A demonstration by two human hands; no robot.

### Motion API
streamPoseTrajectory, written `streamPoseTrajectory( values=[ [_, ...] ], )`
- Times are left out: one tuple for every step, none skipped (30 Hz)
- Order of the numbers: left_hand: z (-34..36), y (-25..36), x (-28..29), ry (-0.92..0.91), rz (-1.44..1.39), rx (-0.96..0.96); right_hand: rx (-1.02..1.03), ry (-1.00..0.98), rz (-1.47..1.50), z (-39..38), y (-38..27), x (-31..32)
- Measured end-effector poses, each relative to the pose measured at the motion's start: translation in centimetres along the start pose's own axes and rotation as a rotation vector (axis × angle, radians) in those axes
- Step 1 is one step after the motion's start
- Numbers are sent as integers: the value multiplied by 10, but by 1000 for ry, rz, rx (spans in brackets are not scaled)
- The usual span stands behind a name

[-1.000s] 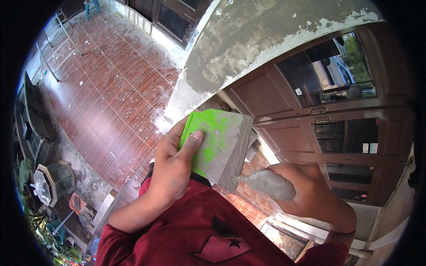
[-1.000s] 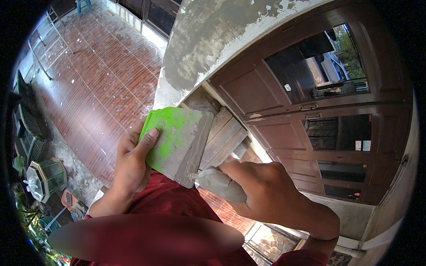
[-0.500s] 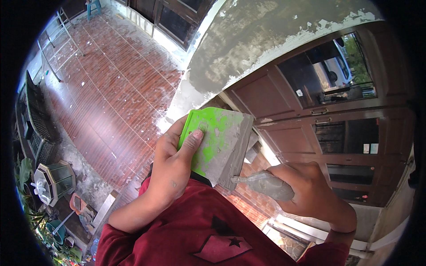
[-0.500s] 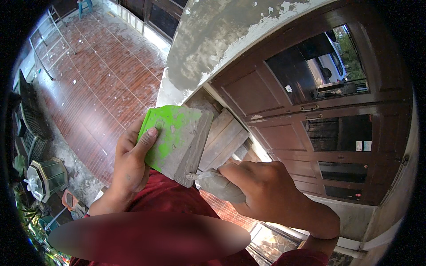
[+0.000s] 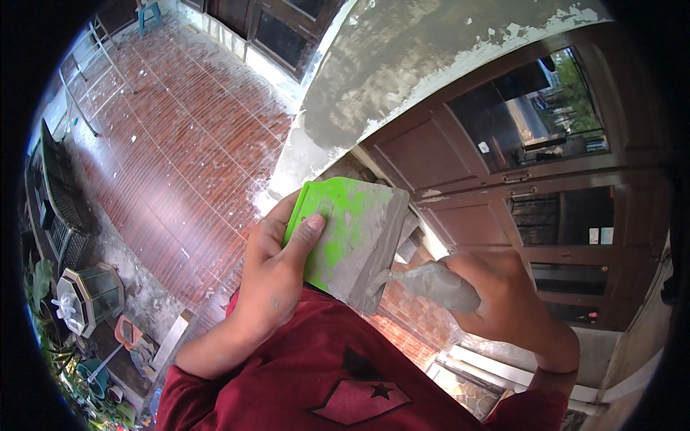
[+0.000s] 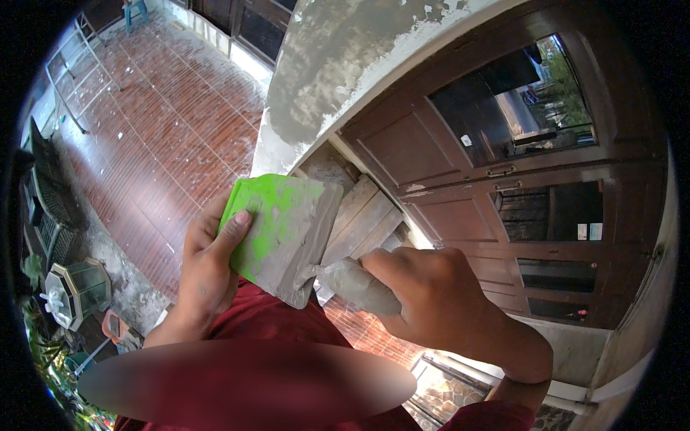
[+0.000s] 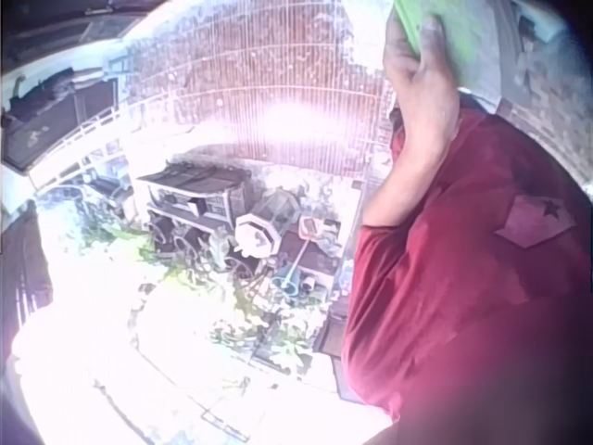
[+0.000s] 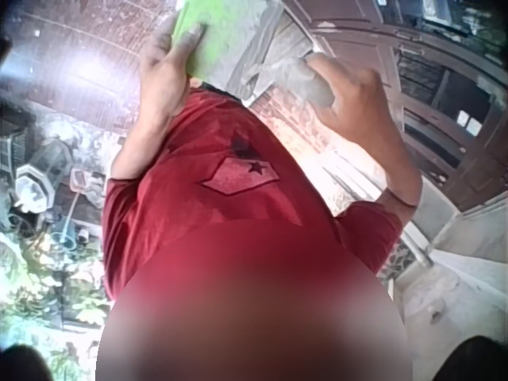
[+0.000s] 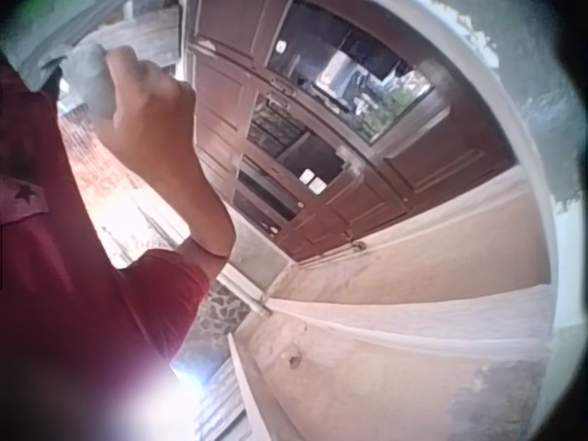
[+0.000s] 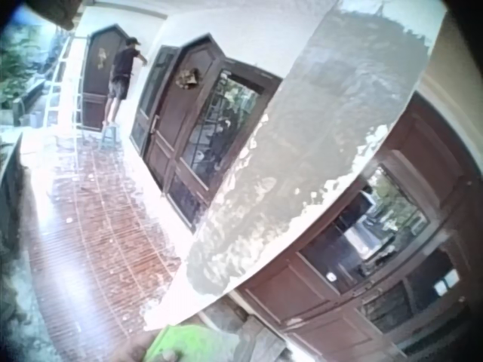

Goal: The person applies plaster to a vertical wall column using a green plastic trowel and a metal hawk. They repeatedly scoop plaster from the hawk and smooth it onto the column surface, working from lower to higher sections.

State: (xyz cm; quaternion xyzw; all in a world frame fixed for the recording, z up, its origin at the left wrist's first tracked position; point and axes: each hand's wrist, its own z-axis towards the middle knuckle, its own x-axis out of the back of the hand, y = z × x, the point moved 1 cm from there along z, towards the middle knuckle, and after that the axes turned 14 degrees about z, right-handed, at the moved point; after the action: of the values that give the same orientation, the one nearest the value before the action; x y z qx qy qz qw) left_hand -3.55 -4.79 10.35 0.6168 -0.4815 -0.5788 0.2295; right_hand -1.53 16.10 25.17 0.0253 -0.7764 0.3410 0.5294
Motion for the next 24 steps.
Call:
streamPoseTrajectory(
  values=[
    [-1,0,0,-4,-2,1,5,15,8,0,1,1],
    [-2,0,0,-2,4,-1,1,14,-2,0,2,1],
    [-2,1,0,0,11,-3,-4,21,-7,0,3,1],
    [-3,1,0,-6,4,-20,-7,32,-3,-1,4,1],
    [-3,0,1,2,14,-8,-9,34,-11,-1,5,1],
    [-4,0,1,3,10,-12,-7,40,-11,-1,5,1],
    [-4,0,1,4,7,-16,-5,56,-9,-1,6,1],
    [-5,0,1,11,11,-15,-11,50,-7,-1,7,1],
    [-5,0,1,19,15,-13,-16,53,-3,-1,7,1],
    [-5,0,2,18,17,-14,-21,57,1,0,8,1],
    [-5,0,2,11,24,-18,-27,52,-10,1,8,2],
    [-6,0,3,-2,30,-24,-33,47,-21,1,9,3],
    [-7,1,3,-13,26,-28,-37,42,-32,2,9,4],
    [-7,1,4,-10,38,-36,-36,48,-35,3,10,5],
    [-8,2,5,-4,41,-40,-34,55,-38,4,11,6],
    [-9,2,5,2,45,-44,-34,63,-39,5,11,6],
    [-10,3,6,1,47,-43,-40,70,-36,6,12,7],
    [-10,3,6,1,49,-42,-46,76,-32,8,13,7],
    [-11,4,7,0,52,-41,-55,90,-26,9,14,7],
    [-11,4,7,0,53,-42,-45,99,-31,10,14,7],
    [-11,5,8,-2,54,-43,-37,115,-35,11,15,7],
    [-12,5,9,-3,48,-39,-28,135,-41,12,16,7],
    [-12,6,9,-4,55,-44,-20,140,-55,13,17,7],
    [-12,6,10,-5,55,-44,-9,149,-72,14,19,7]
  ],
)
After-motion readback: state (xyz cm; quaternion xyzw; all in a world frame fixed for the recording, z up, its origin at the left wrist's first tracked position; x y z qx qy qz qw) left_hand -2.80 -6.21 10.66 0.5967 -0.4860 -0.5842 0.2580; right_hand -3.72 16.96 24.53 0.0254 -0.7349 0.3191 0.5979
